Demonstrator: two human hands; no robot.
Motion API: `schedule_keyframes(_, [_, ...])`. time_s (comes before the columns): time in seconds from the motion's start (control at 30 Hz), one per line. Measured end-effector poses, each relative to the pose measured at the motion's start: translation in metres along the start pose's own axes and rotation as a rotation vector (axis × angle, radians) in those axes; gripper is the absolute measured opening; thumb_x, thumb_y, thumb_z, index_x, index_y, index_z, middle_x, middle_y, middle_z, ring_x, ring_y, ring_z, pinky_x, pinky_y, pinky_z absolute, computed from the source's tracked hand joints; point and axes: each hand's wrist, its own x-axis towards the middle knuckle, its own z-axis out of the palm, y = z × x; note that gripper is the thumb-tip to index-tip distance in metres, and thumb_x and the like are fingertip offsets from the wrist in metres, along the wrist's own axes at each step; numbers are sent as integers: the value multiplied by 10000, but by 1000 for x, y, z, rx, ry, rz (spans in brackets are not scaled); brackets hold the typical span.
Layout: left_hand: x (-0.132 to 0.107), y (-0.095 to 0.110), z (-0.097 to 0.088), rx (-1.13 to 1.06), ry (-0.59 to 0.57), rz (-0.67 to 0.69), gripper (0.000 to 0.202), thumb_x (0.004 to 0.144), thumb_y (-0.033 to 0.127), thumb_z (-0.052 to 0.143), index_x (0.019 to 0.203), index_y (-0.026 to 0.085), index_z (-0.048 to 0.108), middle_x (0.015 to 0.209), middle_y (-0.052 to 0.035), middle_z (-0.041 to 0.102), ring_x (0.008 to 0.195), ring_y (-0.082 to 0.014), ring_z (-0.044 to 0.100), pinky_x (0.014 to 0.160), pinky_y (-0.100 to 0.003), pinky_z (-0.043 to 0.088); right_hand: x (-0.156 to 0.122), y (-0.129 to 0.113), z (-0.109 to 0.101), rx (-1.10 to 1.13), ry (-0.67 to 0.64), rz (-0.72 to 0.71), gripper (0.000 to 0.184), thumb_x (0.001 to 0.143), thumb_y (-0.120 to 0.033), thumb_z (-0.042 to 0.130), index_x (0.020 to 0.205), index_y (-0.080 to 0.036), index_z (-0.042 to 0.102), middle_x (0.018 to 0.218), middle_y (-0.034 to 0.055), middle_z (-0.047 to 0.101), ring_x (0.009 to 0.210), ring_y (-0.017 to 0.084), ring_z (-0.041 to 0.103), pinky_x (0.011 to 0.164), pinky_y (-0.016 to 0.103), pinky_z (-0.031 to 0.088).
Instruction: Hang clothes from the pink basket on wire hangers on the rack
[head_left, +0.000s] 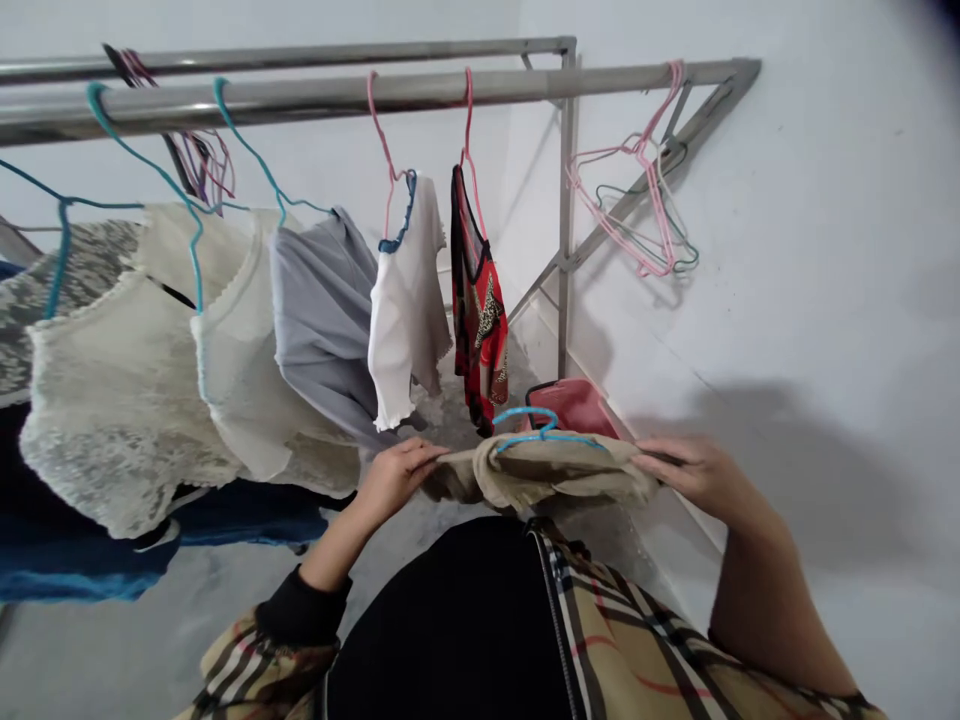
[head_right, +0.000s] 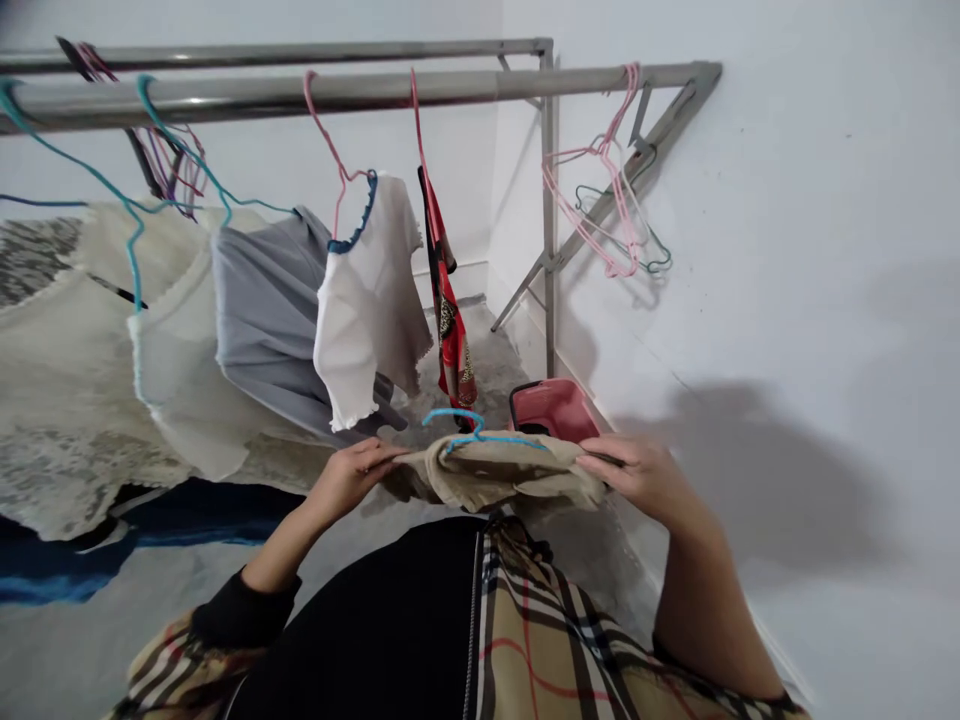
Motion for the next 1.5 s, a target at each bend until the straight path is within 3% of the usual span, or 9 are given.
schedule_keyframes(0.17, [7, 4, 8, -141, 59, -10, 257, 909, 230, 506, 1074, 221, 702, 963, -70, 721, 877, -154, 678, 782, -271, 547, -7, -1, -31, -21, 19, 84, 316, 785, -566, 617, 763, -289, 768, 709, 29, 743, 579, 205, 669, 533, 307, 525])
schedule_keyframes(0.3, [8, 4, 8, -85, 316, -78, 245, 920, 253, 499, 1044, 205, 704, 924, -76, 722, 874, -172, 674, 801, -306, 542, -13, 10, -54, -83, 57, 279, 318, 719, -626, 636, 734, -340, 775, 809, 70, 764, 714, 262, 712, 639, 369, 556])
schedule_keyframes(0.4, [4, 0, 9, -38, 448, -178, 249, 915, 266, 500, 1067, 208, 689, 931, -73, 710, 877, -183, 668, 821, -336, 540, -13, 15, -68, -263, 247, 484, 305, 660, -649, 644, 779, -399, 772, 875, 56, 766, 820, 315, 710, 688, 448, 538])
schedule_keyframes(0.53, [-5, -3, 16, -126, 353, -215, 251, 906, 281, 512, 1078, 213, 680, 917, -61, 710, 846, -172, 681, 777, -297, 552, 7, 5, -72, -453, 476, 641, 308, 688, -575, 647, 863, -356, 774, 932, 83, 762, 862, 339, 693, 667, 451, 496])
schedule_keyframes(0.83, [-14, 3, 36, -162, 217, -176, 288, 921, 326, 501, 1120, 218, 679, 885, -54, 713, 818, -160, 678, 750, -266, 538, 152, -25, -44, 387, 771, 25, 481, 787, -383, 624, 1190, -120, 634, 1096, 150, 702, 910, 196, 673, 880, 377, 519])
schedule_keyframes(0.97, [-22, 2, 40, -168, 214, -184, 294, 921, 337, 505, 1125, 218, 680, 907, -58, 718, 839, -158, 680, 763, -255, 535, 233, -31, -36, 376, 694, -212, 445, 827, -404, 602, 1206, -172, 613, 1245, 103, 646, 1154, 224, 605, 1061, 428, 433])
schedule_keyframes(1.1, [-32, 4, 41, -178, 199, -216, 300, 923, 354, 501, 1126, 230, 684, 928, -60, 726, 855, -160, 685, 752, -244, 540, 291, -35, -15, 268, 637, -189, 380, 851, -325, 545, 1170, -143, 643, 1250, 97, 649, 1207, 236, 572, 1114, 444, 383])
schedule_keyframes(1.3, [-48, 1, 44, -184, 166, -244, 304, 923, 364, 498, 1124, 235, 687, 971, -62, 737, 886, -167, 691, 794, -264, 543, 307, -22, 25, 193, 534, -54, 344, 837, -207, 467, 1086, -110, 684, 1163, 106, 695, 1157, 239, 610, 1094, 444, 406])
schedule_keyframes(1.5, [-48, -3, 49, -219, 88, -237, 300, 918, 348, 501, 1113, 229, 694, 978, -64, 738, 874, -167, 687, 798, -271, 536, 292, -17, 27, 163, 534, -81, 425, 858, -293, 513, 1246, -139, 589, 1274, 107, 626, 1202, 239, 574, 1098, 449, 400])
